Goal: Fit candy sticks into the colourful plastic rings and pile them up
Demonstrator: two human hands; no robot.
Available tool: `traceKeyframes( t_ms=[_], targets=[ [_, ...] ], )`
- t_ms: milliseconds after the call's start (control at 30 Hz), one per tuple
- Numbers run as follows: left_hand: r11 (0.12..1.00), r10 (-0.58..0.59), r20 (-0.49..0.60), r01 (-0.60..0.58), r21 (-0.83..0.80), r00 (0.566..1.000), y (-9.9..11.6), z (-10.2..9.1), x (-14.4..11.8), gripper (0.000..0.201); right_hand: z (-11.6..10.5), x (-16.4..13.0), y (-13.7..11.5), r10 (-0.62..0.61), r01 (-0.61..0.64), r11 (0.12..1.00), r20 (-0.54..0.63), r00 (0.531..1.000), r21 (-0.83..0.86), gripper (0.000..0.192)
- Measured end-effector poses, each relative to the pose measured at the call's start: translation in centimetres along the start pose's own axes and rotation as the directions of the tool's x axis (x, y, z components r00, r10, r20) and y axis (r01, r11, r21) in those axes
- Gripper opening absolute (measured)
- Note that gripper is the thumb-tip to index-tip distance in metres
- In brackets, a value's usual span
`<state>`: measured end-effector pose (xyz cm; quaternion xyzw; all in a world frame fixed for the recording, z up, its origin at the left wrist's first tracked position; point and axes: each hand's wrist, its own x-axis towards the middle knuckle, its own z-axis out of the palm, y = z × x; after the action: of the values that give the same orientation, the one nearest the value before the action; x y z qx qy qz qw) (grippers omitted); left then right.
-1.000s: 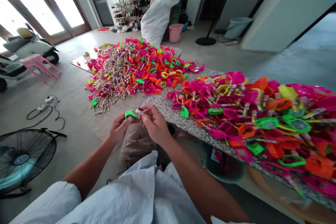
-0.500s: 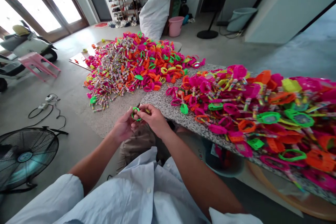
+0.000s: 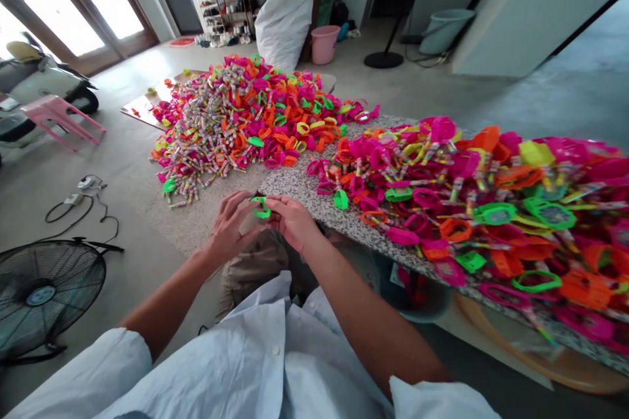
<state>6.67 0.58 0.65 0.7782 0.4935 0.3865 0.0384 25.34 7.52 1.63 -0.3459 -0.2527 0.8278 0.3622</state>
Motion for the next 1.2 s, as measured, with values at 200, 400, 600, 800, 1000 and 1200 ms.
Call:
traceKeyframes(
  t_ms=[200, 400, 600, 800, 1000, 1200],
  targets=[
    [0.986, 0.153, 0.051, -0.15, -0.071, 0.987, -0.3, -0.9, 1.3, 0.01, -0.8, -0.1, 0.9, -0.049, 0.058, 0.987, 0.063, 0.997, -0.148, 0.043],
    [0.982, 0.009, 0.025, -0.004, -0.19, 1.0, -0.6, -0.6, 1.0, 0.02, -1.5, -2.0, 0.1, -0.506, 0.543, 0.692, 0.217, 0.835, -0.477, 0.038],
    [0.974, 0.015, 0.023, -0.009, -0.225, 1.0, -1.1, -0.1, 1.3, 0.026, -1.0, -3.6, 0.0, -0.401, 0.474, 0.736, 0.253, 0.88, -0.483, 0.037],
    [0.962, -0.062, 0.005, 0.061, -0.266, 0.998, -0.9, 0.2, 1.4, 0.037, -1.4, -3.6, 0.3, -0.383, 0.419, 0.771, 0.176, 0.907, -0.48, 0.031],
    [0.971, -0.095, 0.089, 0.112, -0.209, 0.991, -0.5, -0.3, 1.8, 0.04, -1.6, -3.5, 0.5, -0.422, 0.469, 0.738, 0.21, 0.882, -0.484, 0.026],
    [0.981, 0.019, 0.125, 0.006, -0.195, 0.992, -0.4, -0.6, 2.1, 0.033, -2.5, -3.2, 0.5, -0.431, 0.478, 0.627, 0.238, 0.871, -0.615, 0.025]
  ],
)
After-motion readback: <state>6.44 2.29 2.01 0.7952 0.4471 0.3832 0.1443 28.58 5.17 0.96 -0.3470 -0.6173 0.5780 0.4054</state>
